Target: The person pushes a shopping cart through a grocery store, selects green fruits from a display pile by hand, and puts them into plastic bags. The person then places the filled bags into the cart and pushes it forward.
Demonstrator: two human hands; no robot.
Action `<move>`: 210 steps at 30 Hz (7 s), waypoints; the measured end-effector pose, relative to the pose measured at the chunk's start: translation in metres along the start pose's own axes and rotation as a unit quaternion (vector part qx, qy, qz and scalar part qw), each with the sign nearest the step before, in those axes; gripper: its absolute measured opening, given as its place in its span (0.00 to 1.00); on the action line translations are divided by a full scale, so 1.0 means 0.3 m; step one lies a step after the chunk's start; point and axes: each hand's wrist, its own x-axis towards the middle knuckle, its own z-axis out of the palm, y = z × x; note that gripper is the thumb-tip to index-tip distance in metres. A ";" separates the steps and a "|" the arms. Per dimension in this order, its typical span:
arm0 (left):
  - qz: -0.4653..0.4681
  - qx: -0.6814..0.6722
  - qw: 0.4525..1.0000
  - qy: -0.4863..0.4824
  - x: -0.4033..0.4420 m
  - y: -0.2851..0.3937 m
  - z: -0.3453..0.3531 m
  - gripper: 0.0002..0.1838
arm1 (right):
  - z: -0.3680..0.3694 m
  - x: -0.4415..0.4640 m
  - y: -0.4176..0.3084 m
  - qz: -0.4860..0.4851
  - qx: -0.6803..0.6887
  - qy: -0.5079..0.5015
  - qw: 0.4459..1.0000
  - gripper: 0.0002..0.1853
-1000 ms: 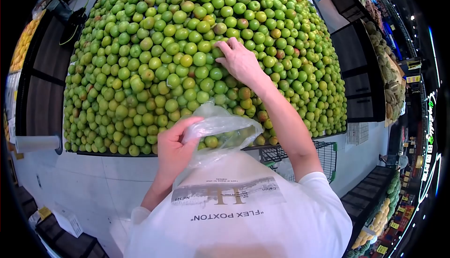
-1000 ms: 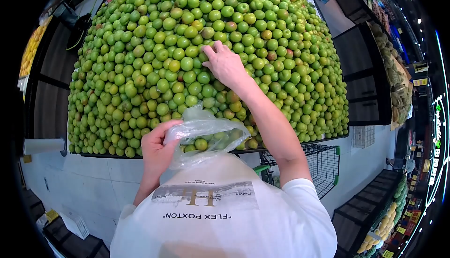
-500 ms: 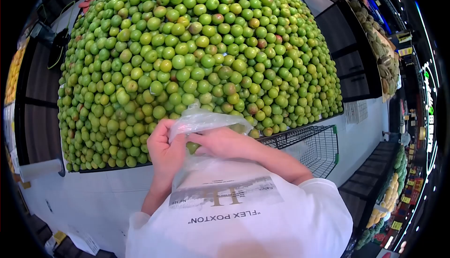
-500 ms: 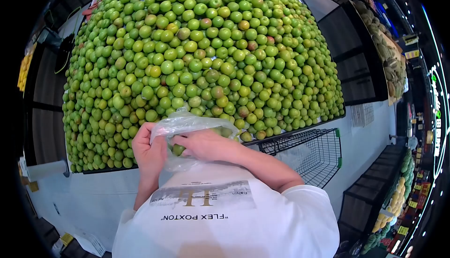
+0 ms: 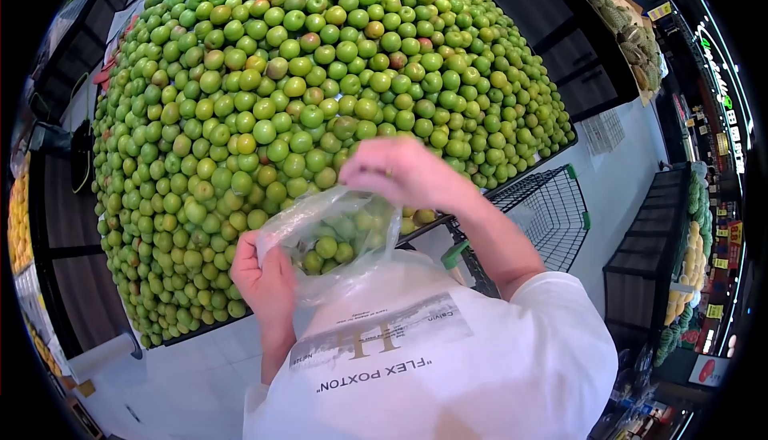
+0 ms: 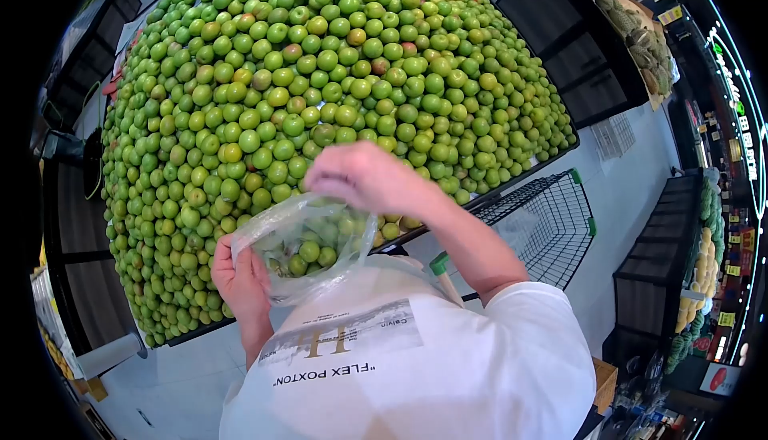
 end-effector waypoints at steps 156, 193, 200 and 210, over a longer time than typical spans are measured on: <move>0.033 0.001 0.999 0.026 -0.029 -0.007 -0.007 0.07 | 0.346 -0.080 0.012 0.023 0.239 -0.269 0.933 0.25; 0.001 -0.034 0.999 0.024 -0.037 0.005 -0.049 0.01 | -0.334 0.028 0.489 0.163 -0.474 0.037 0.865 0.27; 0.041 0.053 0.998 0.011 -0.040 0.010 -0.040 0.10 | -0.315 0.036 0.446 0.171 -0.385 0.096 0.902 0.22; 0.058 0.068 0.995 0.038 -0.009 0.018 -0.046 0.08 | 0.155 -0.019 -0.091 -0.089 0.107 -0.210 0.968 0.22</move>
